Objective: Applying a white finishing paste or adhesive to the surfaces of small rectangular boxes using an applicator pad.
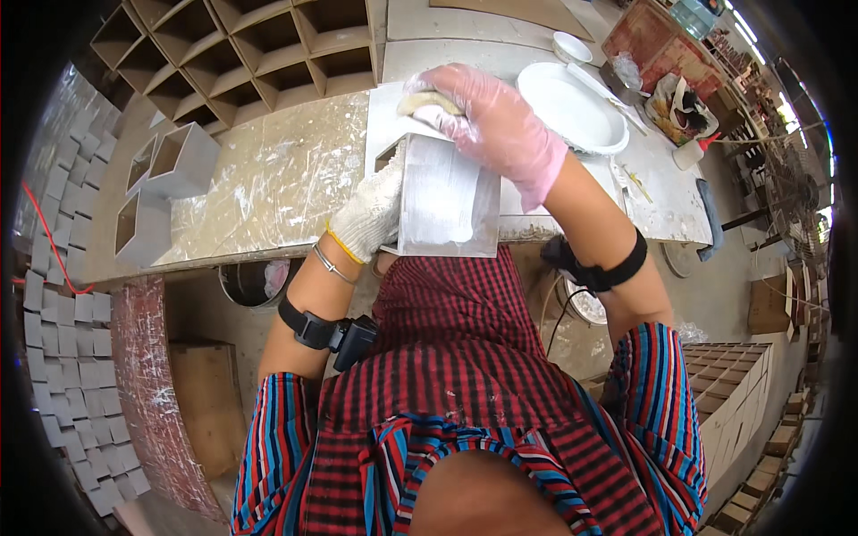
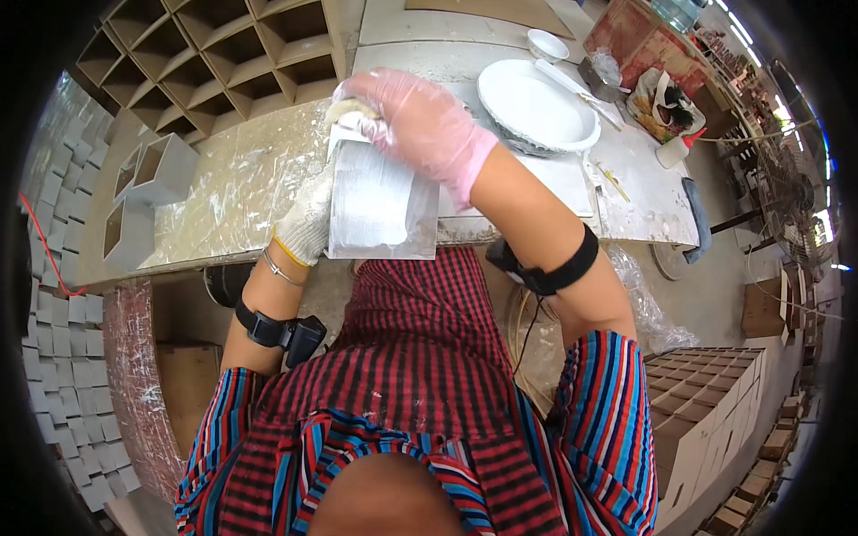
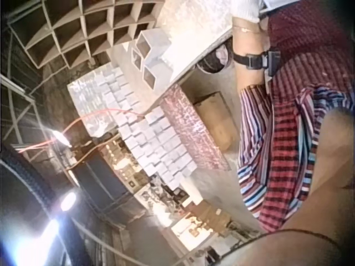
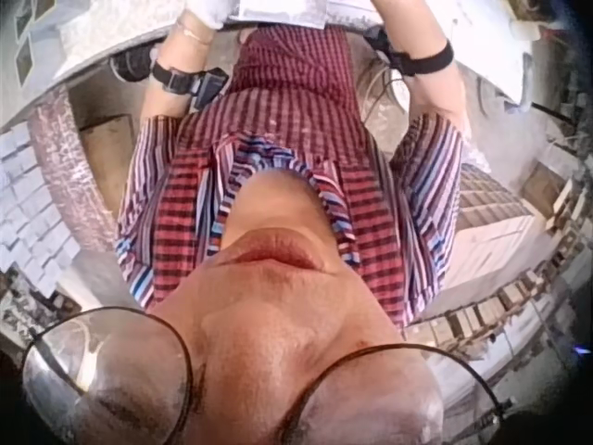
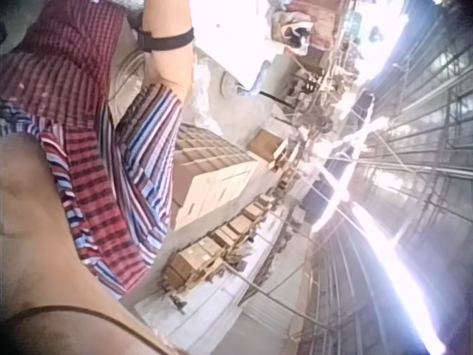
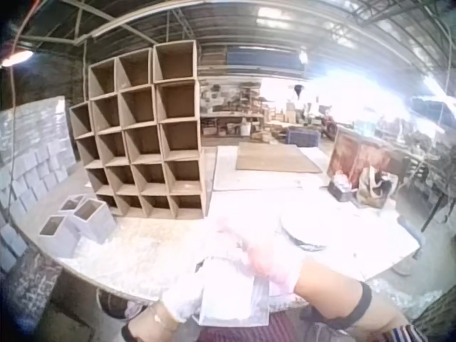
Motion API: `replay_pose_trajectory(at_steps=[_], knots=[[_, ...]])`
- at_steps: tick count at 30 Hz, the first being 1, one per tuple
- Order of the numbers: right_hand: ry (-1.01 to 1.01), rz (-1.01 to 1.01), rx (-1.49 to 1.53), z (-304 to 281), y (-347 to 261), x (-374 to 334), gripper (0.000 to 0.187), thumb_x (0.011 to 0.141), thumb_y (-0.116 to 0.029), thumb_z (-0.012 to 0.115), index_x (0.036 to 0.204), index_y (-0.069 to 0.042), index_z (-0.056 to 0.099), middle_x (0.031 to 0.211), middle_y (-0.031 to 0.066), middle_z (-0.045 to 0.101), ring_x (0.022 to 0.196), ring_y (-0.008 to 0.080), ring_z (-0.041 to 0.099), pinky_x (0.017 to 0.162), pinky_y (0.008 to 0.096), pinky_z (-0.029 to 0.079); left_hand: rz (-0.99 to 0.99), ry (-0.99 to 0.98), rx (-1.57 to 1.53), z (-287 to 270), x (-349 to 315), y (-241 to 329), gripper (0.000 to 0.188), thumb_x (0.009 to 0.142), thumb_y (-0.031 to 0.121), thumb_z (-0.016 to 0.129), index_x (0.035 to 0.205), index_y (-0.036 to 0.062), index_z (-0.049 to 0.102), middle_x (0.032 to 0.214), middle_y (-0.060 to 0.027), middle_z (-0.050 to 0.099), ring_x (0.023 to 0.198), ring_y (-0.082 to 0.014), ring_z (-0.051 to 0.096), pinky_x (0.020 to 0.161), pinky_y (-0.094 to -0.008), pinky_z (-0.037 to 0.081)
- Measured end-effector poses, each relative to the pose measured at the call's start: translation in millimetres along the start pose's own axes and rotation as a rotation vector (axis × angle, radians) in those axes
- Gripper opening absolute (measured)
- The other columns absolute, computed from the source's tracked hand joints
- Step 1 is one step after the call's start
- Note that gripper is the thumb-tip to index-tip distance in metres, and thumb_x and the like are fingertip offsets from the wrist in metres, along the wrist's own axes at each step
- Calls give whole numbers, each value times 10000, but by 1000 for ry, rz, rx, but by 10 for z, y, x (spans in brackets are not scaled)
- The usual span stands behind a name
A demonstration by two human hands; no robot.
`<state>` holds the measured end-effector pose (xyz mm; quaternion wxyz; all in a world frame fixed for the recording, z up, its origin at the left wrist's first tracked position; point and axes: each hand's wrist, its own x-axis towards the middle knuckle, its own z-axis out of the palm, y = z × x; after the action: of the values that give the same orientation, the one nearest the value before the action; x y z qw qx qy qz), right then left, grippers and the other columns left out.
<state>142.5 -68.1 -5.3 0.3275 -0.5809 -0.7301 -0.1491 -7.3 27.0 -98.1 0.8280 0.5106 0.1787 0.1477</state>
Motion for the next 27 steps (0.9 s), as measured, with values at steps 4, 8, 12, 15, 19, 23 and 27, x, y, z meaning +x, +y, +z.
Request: replay_pose_trajectory(at_steps=[4,8,12,15,19,23,27], knots=[[-10,-95,-54,27,-82,-7,412,741,-115,651,1131,-95,519,1083,119,567,1020,303,547,887,366,447,127,-72,-145,170,-29,67,422,932,330,432,1182,-6,483,1057,-93,562,921,-135,558,770,-252,476],[9,43,19,-33,82,24,366,756,-124,630,1105,-104,522,1067,128,568,1022,304,536,873,373,440,2,22,-129,59,-22,42,407,928,308,441,1192,1,477,1062,-97,563,925,-149,564,765,-268,488],[67,95,31,-129,186,-143,396,716,-101,660,1089,-103,528,998,139,553,994,311,515,842,382,433,-2,108,-186,44,-80,126,431,923,315,441,1213,-4,462,1089,-128,564,943,-180,576,762,-290,504],[80,45,-47,-82,117,-281,411,685,-97,689,1069,-100,543,933,133,547,921,305,527,806,372,445,23,120,-161,12,-105,157,443,927,321,417,1220,-9,454,1123,-149,556,970,-212,576,783,-310,509],[65,-22,-66,-20,-149,-520,378,657,-109,711,1006,-96,567,861,111,555,823,263,554,740,350,474,23,22,-362,-100,-107,164,457,934,329,381,1233,-12,442,1159,-153,543,1007,-236,564,822,-330,502],[-158,-89,119,-96,-318,-696,298,687,-54,669,964,-106,573,799,87,562,776,229,559,724,340,495,104,112,-242,-280,-48,57,471,936,338,372,1250,-10,427,1187,-149,525,1032,-235,549,839,-332,495],[170,113,-26,-152,-7,-455,325,709,-62,646,1019,-134,578,888,127,565,856,266,557,774,359,482,83,136,-231,-319,-52,25,480,936,346,369,1254,-10,422,1208,-150,509,1047,-238,540,842,-332,493]])
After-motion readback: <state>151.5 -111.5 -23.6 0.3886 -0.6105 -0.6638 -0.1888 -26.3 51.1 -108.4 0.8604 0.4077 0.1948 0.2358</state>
